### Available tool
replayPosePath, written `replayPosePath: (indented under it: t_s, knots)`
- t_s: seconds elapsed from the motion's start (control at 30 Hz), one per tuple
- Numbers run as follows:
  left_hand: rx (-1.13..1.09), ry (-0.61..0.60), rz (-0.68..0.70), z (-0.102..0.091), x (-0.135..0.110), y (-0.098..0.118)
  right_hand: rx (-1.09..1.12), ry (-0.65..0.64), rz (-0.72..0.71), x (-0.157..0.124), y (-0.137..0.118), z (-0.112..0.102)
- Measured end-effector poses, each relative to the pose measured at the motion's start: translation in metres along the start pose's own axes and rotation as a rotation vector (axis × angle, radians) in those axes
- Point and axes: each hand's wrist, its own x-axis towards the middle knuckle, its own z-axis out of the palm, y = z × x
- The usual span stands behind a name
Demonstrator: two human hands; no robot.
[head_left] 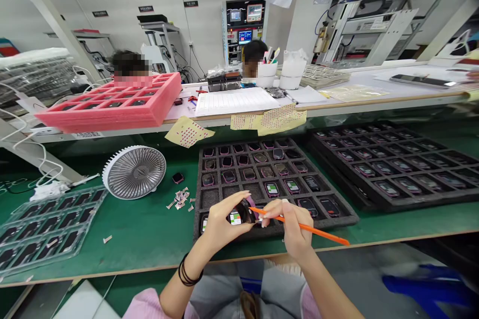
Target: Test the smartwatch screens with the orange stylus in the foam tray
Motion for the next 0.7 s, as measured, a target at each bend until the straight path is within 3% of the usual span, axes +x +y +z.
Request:
replayPosePath:
  t_s: [0.4, 0.5, 0.57, 0.7]
  knots:
    - [-0.016, -0.029, -0.065, -0.001, 0.002, 0.004, 0.033, 0.033, 0.015, 0.001, 0.005, -0.008]
    - [0.009, -0.032, -0.079, -0.002, 0.003, 0.002, -0.076, 0.043, 0.149, 0.003, 0.008, -0.008]
    - [0.035, -0.024, -0.085, -0.001, 0.004, 0.0, -0.155, -0.047, 0.29, 0.004, 0.01, -0.004]
    - [0.074, 0.007, -0.064, 0.003, 0.005, 0.0, -0.063, -0.13, 0.462, 0.003, 0.018, 0.007]
